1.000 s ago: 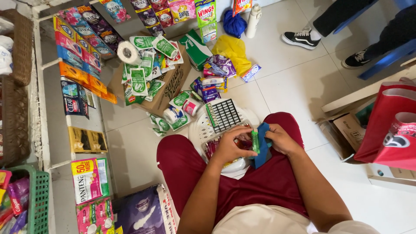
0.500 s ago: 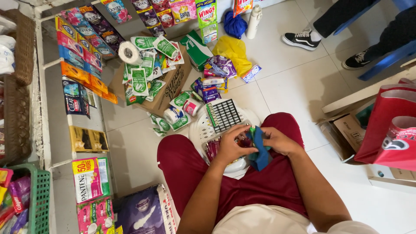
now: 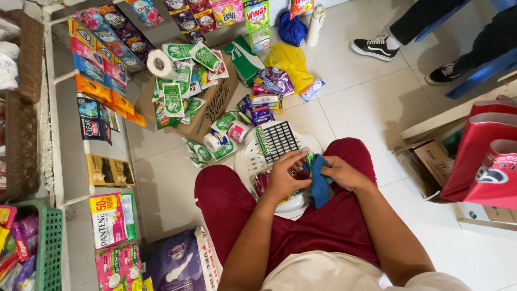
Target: Sort and organize various product sachets from a basket into a blue pouch while sitting in a store aisle.
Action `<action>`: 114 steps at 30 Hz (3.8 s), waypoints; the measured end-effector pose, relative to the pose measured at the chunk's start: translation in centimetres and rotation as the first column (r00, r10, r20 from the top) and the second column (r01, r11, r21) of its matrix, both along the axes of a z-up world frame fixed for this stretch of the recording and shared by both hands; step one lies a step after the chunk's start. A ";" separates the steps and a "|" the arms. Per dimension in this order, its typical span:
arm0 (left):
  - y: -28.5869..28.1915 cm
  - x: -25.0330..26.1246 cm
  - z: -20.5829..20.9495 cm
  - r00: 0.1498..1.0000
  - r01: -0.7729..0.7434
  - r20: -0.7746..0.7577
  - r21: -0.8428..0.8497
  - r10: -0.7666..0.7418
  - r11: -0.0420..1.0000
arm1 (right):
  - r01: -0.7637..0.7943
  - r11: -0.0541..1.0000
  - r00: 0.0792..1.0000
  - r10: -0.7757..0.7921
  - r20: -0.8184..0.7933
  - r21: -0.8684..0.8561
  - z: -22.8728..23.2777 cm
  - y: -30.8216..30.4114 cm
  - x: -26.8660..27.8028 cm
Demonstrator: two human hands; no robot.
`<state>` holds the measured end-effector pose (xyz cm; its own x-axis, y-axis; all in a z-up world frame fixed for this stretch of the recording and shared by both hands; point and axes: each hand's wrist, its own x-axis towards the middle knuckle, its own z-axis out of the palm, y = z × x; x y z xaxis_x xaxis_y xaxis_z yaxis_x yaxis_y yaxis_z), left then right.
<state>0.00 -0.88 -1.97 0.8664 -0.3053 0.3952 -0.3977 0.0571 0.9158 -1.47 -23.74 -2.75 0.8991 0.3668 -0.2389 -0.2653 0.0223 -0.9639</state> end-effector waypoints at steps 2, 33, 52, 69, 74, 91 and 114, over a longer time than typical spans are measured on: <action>-0.1 -0.1 -0.1 1.000 -0.010 0.008 0.004 0.010 1.000 | 0.011 1.000 1.000 -0.011 0.003 0.005 0.2 0.1 0.0; 13.7 -11.0 8.6 0.902 -0.431 -0.069 -0.219 0.427 0.875 | -0.168 0.749 0.595 0.595 0.540 -0.641 13.2 10.8 0.6; 8.1 2.4 1.6 0.894 -0.445 0.135 0.365 0.426 0.818 | 0.117 0.968 0.590 0.112 0.800 -0.223 5.4 5.8 7.5; 6.6 3.2 0.7 0.900 -0.434 0.165 0.421 0.403 0.797 | -0.038 0.842 0.622 0.442 0.647 -0.538 5.7 9.7 8.2; 6.3 2.8 0.6 0.877 -0.469 0.117 0.423 0.467 0.775 | -0.027 0.825 0.648 0.445 0.618 -0.565 5.7 9.9 7.8; 6.0 2.9 1.7 0.855 -0.518 0.186 0.289 0.484 0.805 | -0.027 0.841 0.658 0.422 0.624 -0.540 5.3 9.7 7.7; 6.0 3.0 1.8 0.864 -0.501 0.107 0.282 0.492 0.818 | -0.022 0.872 0.703 0.362 0.612 -0.489 4.9 9.7 8.0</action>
